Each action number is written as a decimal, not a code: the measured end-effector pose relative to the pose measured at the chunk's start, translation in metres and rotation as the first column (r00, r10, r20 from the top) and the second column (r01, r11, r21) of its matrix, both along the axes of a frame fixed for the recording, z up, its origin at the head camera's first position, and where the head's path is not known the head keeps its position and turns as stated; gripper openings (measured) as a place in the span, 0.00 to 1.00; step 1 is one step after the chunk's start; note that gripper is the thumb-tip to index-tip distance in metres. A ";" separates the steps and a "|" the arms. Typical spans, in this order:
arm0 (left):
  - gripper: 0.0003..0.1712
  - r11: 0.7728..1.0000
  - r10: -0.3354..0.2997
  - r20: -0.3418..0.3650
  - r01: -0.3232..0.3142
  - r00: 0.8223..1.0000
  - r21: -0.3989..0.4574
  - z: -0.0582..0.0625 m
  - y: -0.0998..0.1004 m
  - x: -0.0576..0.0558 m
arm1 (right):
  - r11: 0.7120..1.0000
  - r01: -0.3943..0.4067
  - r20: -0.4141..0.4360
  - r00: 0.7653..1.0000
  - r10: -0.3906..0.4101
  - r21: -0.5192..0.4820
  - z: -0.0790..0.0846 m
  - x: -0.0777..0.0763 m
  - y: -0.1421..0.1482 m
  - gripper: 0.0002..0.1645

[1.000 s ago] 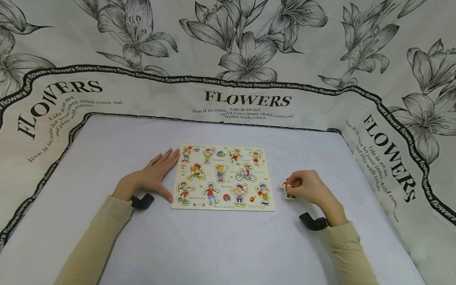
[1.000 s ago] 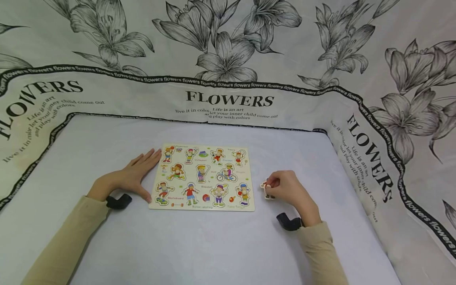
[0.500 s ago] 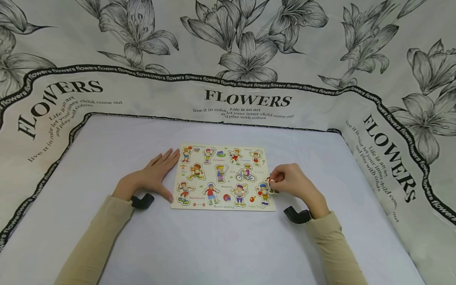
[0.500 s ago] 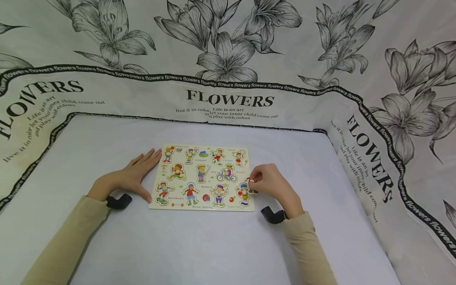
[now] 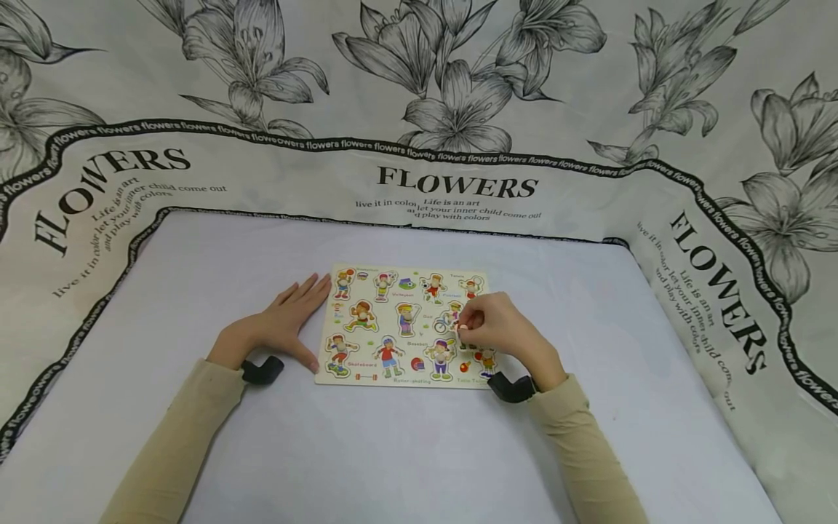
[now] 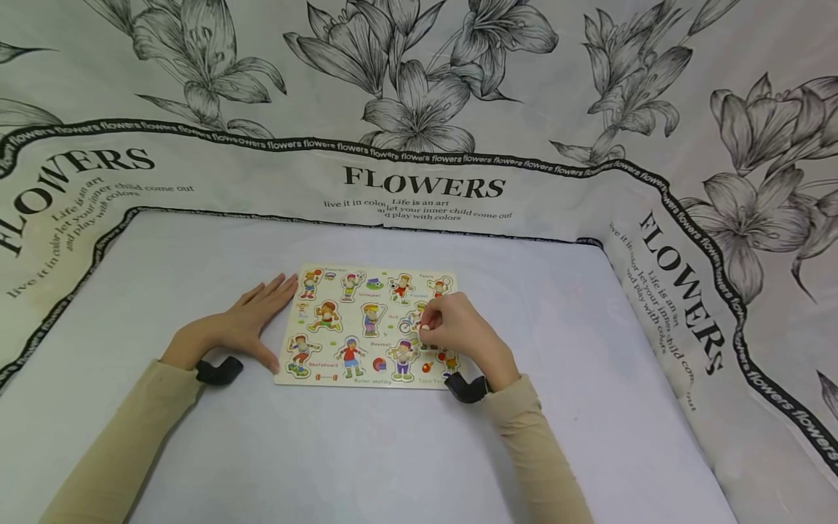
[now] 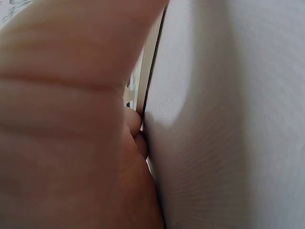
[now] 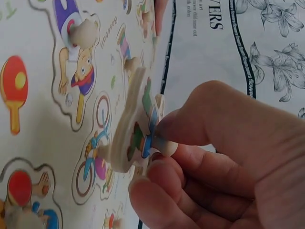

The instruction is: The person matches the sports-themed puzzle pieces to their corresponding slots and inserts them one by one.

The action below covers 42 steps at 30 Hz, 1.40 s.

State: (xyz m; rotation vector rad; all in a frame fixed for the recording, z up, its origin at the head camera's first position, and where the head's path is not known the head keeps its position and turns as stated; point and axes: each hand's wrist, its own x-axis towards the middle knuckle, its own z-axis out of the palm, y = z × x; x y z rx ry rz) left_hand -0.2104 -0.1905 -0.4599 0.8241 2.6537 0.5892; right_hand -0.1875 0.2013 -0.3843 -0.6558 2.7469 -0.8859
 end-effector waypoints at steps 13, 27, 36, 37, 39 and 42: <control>0.89 1.000 0.004 0.002 -0.004 1.000 -0.003 0.003 0.001 0.001 | 0.994 -0.097 0.015 0.995 0.097 -0.043 -0.001 -0.003 -0.044 0.04; 0.88 1.000 -0.009 -0.004 0.009 1.000 0.010 0.005 0.001 0.001 | 0.979 -0.202 0.050 0.978 0.202 -0.018 -0.014 -0.001 -0.086 0.05; 0.88 1.000 -0.008 0.001 0.008 1.000 0.008 0.005 0.001 0.001 | 0.964 -0.265 0.064 0.962 0.265 -0.011 -0.025 0.003 -0.102 0.04; 0.88 1.000 -0.008 0.003 0.008 1.000 0.010 0.005 0.001 0.001 | 0.961 -0.276 0.056 0.960 0.275 -0.005 -0.027 0.004 -0.103 0.04; 0.88 1.000 -0.007 0.005 0.007 1.000 0.011 0.005 0.000 0.002 | 0.956 -0.293 0.035 0.956 0.292 0.016 -0.031 0.005 -0.104 0.05; 0.88 1.000 -0.006 0.005 0.006 1.000 0.014 0.005 0.000 0.002 | 0.950 -0.310 0.001 0.951 0.310 0.040 -0.035 0.005 -0.106 0.05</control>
